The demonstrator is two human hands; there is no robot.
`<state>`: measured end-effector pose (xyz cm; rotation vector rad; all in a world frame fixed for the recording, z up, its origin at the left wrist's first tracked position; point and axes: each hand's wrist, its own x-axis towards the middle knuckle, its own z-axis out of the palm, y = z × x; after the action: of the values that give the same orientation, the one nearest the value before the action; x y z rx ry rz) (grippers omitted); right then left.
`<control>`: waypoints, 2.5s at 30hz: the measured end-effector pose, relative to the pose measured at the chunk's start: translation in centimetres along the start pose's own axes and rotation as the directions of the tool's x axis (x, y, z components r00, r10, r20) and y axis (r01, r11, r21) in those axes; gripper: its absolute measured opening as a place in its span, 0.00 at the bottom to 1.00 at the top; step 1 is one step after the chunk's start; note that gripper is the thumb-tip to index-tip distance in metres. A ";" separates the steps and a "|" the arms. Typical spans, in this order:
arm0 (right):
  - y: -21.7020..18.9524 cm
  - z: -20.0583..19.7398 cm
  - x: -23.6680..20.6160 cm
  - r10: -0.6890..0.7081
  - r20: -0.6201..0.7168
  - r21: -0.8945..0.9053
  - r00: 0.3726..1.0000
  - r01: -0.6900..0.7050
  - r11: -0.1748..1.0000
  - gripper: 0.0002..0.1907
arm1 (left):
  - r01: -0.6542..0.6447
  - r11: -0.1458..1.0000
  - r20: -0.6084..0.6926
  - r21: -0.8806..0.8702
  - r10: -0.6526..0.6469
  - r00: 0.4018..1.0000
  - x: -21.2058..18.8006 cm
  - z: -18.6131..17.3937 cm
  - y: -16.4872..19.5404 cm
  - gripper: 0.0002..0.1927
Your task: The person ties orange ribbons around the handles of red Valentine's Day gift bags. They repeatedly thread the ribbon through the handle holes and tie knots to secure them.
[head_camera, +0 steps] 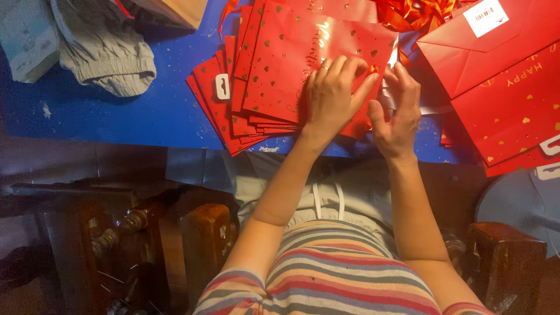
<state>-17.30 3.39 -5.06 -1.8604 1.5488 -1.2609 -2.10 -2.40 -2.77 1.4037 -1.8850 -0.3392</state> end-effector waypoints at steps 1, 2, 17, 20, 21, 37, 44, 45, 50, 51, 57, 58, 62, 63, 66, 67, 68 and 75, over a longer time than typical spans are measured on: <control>0.3 0.1 0.0 0.031 0.003 0.113 1.000 -0.031 0.993 0.30 | 0.034 0.997 0.011 -0.065 -0.034 0.999 -0.1 0.0 0.1 0.13; 0.5 0.1 0.0 0.059 0.010 0.226 0.998 -0.060 0.972 0.28 | 0.069 0.989 0.021 -0.128 -0.067 0.998 -0.3 -0.1 0.2 0.13; 1.2 -1.2 1.2 0.131 0.067 0.336 0.989 -0.146 0.930 0.16 | 0.238 0.904 0.165 -0.356 -0.190 0.968 -0.4 -0.4 0.6 0.11; 1.1 -1.0 1.5 0.152 0.039 0.273 0.988 -0.157 0.949 0.14 | 0.268 0.890 0.199 -0.370 -0.206 0.958 0.0 -0.4 0.6 0.10; 1.1 -0.8 1.5 0.173 0.032 0.271 0.984 -0.175 0.947 0.13 | 0.276 0.886 0.209 -0.372 -0.210 0.955 0.0 -0.5 0.6 0.10; 1.0 0.3 1.8 0.047 0.094 0.172 0.994 -0.063 0.983 0.16 | 0.375 0.752 0.460 -0.542 -0.109 0.881 -0.9 -2.7 -0.7 0.11; 1.0 0.3 1.3 0.097 0.036 0.209 0.995 -0.102 0.972 0.12 | 0.400 0.724 0.470 -0.563 -0.118 0.875 -1.2 -2.7 -0.5 0.10; 1.0 0.2 1.2 0.095 0.020 0.199 0.995 -0.097 0.975 0.10 | 0.410 0.707 0.472 -0.577 -0.121 0.873 -1.3 -2.7 -0.5 0.10; 1.7 0.3 0.6 0.101 -0.003 0.358 0.995 -0.093 0.929 0.06 | 0.377 0.612 0.422 -0.696 -0.076 0.903 -1.6 -2.8 -0.5 0.10; 1.9 0.3 0.5 0.092 0.009 0.396 0.996 -0.088 0.914 0.05 | 0.373 0.614 0.421 -0.696 -0.072 0.904 -1.6 -2.9 -0.6 0.10; 2.7 0.0 -0.1 0.163 0.029 0.496 0.986 -0.156 0.854 0.05 | 0.251 0.699 0.351 -0.669 -0.001 0.937 -1.7 -3.2 -1.1 0.09; 2.7 0.0 -0.2 0.183 0.037 0.489 0.982 -0.177 0.854 0.04 | 0.250 0.695 0.347 -0.675 0.000 0.938 -1.6 -3.2 -1.2 0.09; 1.9 0.1 0.0 0.156 0.046 0.397 0.987 -0.162 0.903 0.04 | 0.276 0.671 0.347 -0.688 -0.030 0.938 -1.5 -3.2 -1.7 0.09; 1.6 0.2 0.1 0.124 0.045 0.358 0.991 -0.132 0.925 0.04 | 0.291 0.664 0.351 -0.689 -0.047 0.935 -1.5 -3.2 -1.9 0.09; 1.0 0.2 0.5 0.140 0.091 0.420 0.986 -0.165 0.892 0.04 | 0.304 0.680 0.346 -0.667 -0.078 0.935 -1.7 -3.0 -1.9 0.08; 0.9 0.2 0.6 0.155 0.087 0.417 0.984 -0.177 0.891 0.04 | 0.300 0.690 0.340 -0.659 -0.083 0.937 -1.7 -2.9 -1.9 0.07; 0.8 0.2 0.7 0.170 0.082 0.414 0.982 -0.189 0.890 0.04 | 0.296 0.699 0.333 -0.651 -0.088 0.939 -1.8 -2.8 -1.8 0.07; 0.9 0.3 0.5 0.226 0.093 0.428 0.970 -0.244 0.870 0.06 | 0.318 0.635 0.368 -0.705 -0.055 0.928 -2.0 -2.9 -1.4 0.05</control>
<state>-17.54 2.65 -5.70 -1.3594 1.2892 -1.3160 1.16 -0.51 -2.46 0.9708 -1.5024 -1.3694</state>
